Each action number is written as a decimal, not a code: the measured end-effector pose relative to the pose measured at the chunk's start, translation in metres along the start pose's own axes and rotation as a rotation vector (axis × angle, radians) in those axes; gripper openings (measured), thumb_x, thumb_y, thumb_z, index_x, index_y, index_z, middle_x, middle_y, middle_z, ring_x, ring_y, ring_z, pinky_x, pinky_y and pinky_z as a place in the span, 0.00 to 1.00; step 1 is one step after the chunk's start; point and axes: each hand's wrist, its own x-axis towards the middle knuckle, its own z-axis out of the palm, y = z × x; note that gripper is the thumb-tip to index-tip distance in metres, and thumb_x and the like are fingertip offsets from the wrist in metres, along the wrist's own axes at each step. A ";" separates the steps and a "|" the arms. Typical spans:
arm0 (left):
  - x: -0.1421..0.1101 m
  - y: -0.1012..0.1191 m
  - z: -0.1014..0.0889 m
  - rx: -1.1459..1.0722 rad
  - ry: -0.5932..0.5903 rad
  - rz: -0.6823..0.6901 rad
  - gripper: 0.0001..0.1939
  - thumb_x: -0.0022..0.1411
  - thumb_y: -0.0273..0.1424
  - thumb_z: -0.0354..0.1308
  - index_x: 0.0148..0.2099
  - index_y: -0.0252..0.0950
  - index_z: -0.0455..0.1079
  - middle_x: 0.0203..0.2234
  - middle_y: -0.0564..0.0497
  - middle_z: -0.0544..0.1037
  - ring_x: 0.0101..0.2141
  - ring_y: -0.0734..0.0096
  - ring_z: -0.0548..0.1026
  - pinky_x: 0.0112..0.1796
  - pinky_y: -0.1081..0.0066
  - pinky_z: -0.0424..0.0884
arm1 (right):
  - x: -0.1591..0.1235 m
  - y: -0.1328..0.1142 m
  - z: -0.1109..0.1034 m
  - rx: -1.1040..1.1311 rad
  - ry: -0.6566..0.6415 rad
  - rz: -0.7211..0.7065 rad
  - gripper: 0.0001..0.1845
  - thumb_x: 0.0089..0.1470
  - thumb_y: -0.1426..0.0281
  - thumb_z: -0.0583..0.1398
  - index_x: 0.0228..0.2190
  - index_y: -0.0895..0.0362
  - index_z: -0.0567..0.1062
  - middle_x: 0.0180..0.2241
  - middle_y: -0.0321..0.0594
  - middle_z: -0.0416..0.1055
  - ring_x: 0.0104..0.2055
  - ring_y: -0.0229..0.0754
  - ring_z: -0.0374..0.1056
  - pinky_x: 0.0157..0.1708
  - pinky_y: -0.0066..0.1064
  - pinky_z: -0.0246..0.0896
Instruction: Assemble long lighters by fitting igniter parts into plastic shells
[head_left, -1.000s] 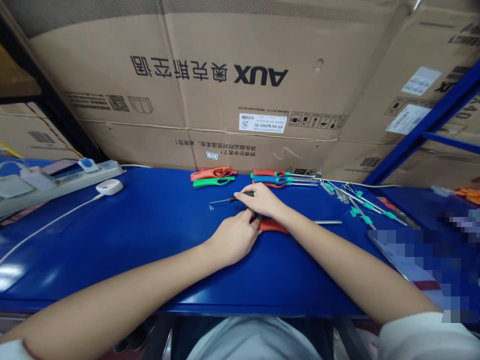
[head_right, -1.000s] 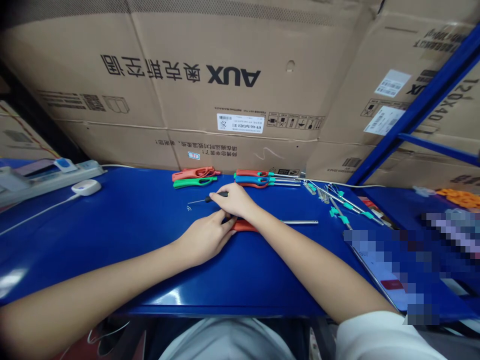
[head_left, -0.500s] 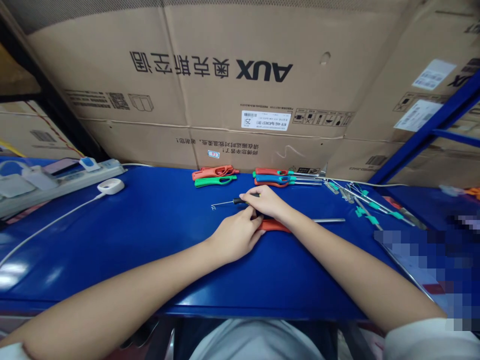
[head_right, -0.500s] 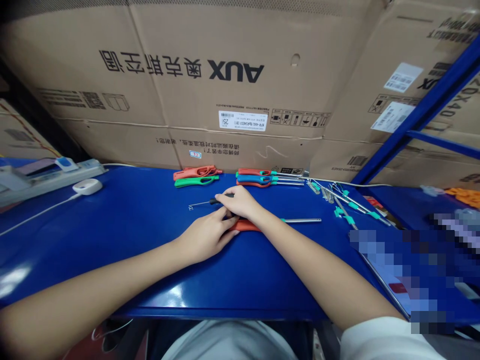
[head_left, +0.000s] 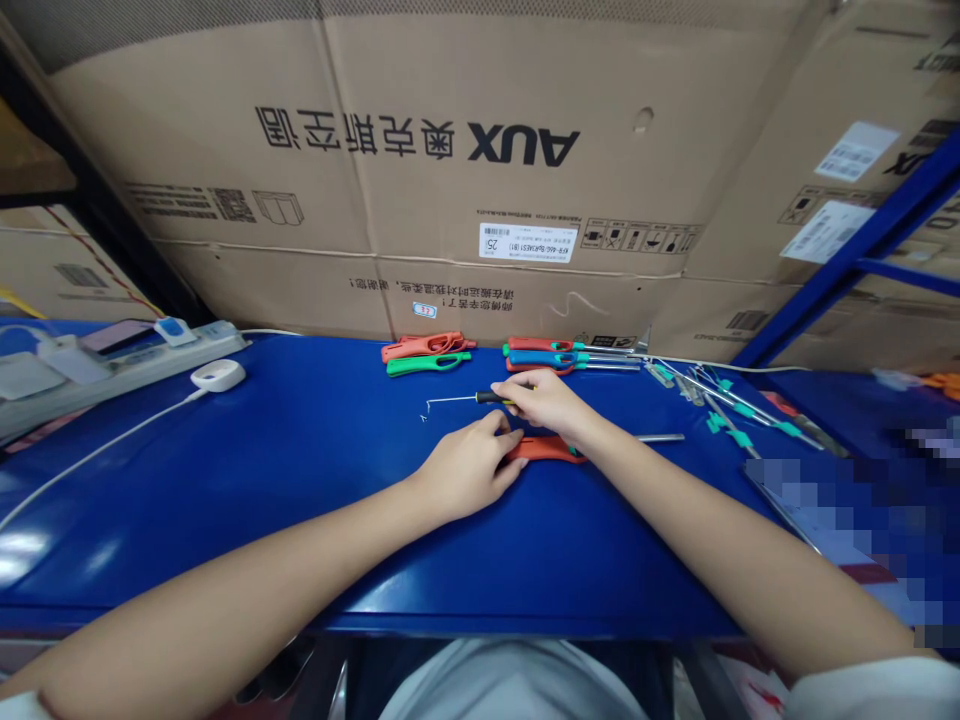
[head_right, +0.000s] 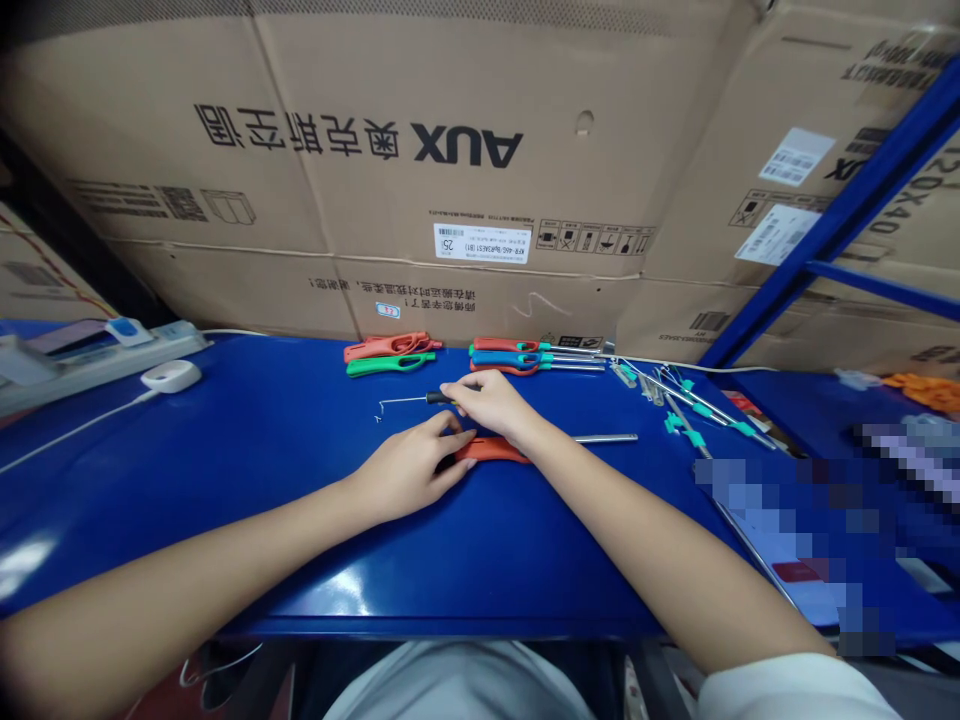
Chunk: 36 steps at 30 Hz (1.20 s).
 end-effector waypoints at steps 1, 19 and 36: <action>0.000 0.000 0.000 0.001 0.005 0.002 0.18 0.71 0.38 0.50 0.56 0.37 0.73 0.48 0.41 0.72 0.46 0.55 0.76 0.43 0.58 0.77 | -0.001 0.001 0.001 0.002 -0.001 0.013 0.18 0.49 0.56 0.64 0.21 0.58 0.71 0.17 0.30 0.62 0.17 0.29 0.50 0.18 0.26 0.42; 0.001 -0.001 0.001 -0.023 0.015 0.021 0.16 0.70 0.36 0.52 0.54 0.36 0.74 0.50 0.40 0.73 0.48 0.53 0.76 0.45 0.57 0.77 | -0.006 0.006 0.005 0.054 -0.012 0.068 0.18 0.48 0.58 0.63 0.17 0.57 0.68 0.15 0.29 0.59 0.18 0.30 0.49 0.19 0.27 0.41; 0.003 -0.006 0.003 -0.189 0.026 -0.022 0.20 0.68 0.39 0.57 0.57 0.36 0.73 0.45 0.45 0.74 0.39 0.63 0.77 0.42 0.64 0.75 | -0.010 0.005 -0.021 0.337 0.095 0.003 0.17 0.45 0.59 0.68 0.32 0.58 0.75 0.17 0.28 0.61 0.16 0.27 0.47 0.15 0.22 0.36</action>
